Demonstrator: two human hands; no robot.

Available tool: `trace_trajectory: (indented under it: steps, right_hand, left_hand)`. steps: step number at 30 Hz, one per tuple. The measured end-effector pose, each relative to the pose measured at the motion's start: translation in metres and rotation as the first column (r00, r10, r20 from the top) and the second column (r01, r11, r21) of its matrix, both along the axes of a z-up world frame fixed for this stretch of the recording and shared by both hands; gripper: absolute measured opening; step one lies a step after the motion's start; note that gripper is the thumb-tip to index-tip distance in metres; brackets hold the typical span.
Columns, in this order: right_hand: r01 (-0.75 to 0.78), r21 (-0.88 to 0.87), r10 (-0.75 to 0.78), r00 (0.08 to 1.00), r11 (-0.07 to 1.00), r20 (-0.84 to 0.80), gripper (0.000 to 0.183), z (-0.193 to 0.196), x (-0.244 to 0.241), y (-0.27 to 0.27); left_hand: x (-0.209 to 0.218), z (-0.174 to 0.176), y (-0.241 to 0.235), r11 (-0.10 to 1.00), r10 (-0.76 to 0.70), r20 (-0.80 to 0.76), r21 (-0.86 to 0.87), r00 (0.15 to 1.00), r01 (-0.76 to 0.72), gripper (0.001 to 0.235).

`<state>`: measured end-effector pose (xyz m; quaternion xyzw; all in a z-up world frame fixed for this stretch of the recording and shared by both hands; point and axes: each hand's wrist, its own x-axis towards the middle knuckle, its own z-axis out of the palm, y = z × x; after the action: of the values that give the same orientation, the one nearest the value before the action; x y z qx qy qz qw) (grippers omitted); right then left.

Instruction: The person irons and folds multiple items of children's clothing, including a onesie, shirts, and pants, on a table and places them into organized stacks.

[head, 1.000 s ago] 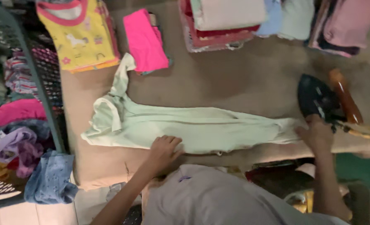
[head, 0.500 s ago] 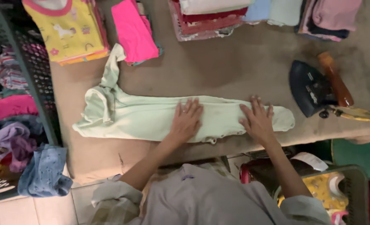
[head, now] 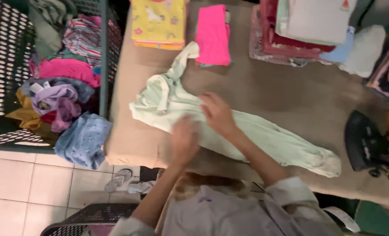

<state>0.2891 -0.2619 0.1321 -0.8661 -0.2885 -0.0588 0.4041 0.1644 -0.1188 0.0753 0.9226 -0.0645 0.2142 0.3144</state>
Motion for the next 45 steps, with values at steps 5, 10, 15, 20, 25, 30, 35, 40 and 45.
trace_trajectory:
  steps: [5, 10, 15, 20, 25, 30, 35, 40, 45]
  right_hand:
    - [-0.256, -0.297, 0.156, 0.934, 0.92, -0.32, 0.056, -0.015, -0.001, 0.098]
    - [-0.095, -0.015, 0.093, 0.989, 0.995, -0.115, 0.011, -0.066, 0.07, 0.116]
    - [0.144, 0.04, -0.142, 0.989, 0.989, -0.05, 0.015, -0.025, 0.141, 0.076]
    - [0.116, -0.068, -0.103, 0.979, 0.991, 0.177, 0.021, -0.014, 0.135, 0.077]
    - [-0.196, -0.131, 0.186, 0.979, 0.972, -0.084, 0.013, -0.038, 0.105, 0.092]
    - [-0.301, -0.292, 0.274, 0.953, 0.908, -0.13, 0.015, -0.009, 0.053, 0.102]
    - [-0.636, -0.255, 0.51, 0.752, 0.729, -0.417, 0.034, 0.026, -0.001, 0.082]
    - [-0.156, -0.23, 0.123, 0.981, 0.961, -0.153, 0.038, -0.029, 0.053, 0.052]
    - [0.052, -0.378, -0.119, 0.98, 0.924, -0.158, 0.036, -0.108, 0.139, 0.065]
  left_hand:
    - [-0.007, 0.019, 0.101, 0.77, 0.637, -0.036, 0.004, 0.77, -0.637, 0.064]
    - [0.025, -0.004, 0.127, 0.712, 0.658, -0.365, 0.014, 0.659, -0.702, 0.063]
    - [0.047, -0.034, 0.117, 0.619, 0.412, -0.597, -0.371, 0.689, -0.692, 0.046]
    - [0.032, -0.023, 0.12, 0.447, 0.336, -0.53, -0.638, 0.778, -0.627, 0.044]
    - [-0.068, 0.004, 0.134, 0.621, 0.524, -0.432, -0.396, 0.734, -0.676, 0.041]
    - [-0.112, 0.039, 0.135, 0.701, 0.711, -0.18, 0.122, 0.679, -0.702, 0.064]
    - [-0.087, 0.051, 0.133, 0.841, 0.537, -0.183, 0.039, 0.824, -0.539, 0.052]
    - [-0.055, 0.034, 0.135, 0.879, 0.474, -0.148, 0.145, 0.868, -0.455, 0.048]
    - [-0.041, 0.015, 0.14, 0.892, 0.452, -0.165, 0.079, 0.877, -0.445, 0.048]
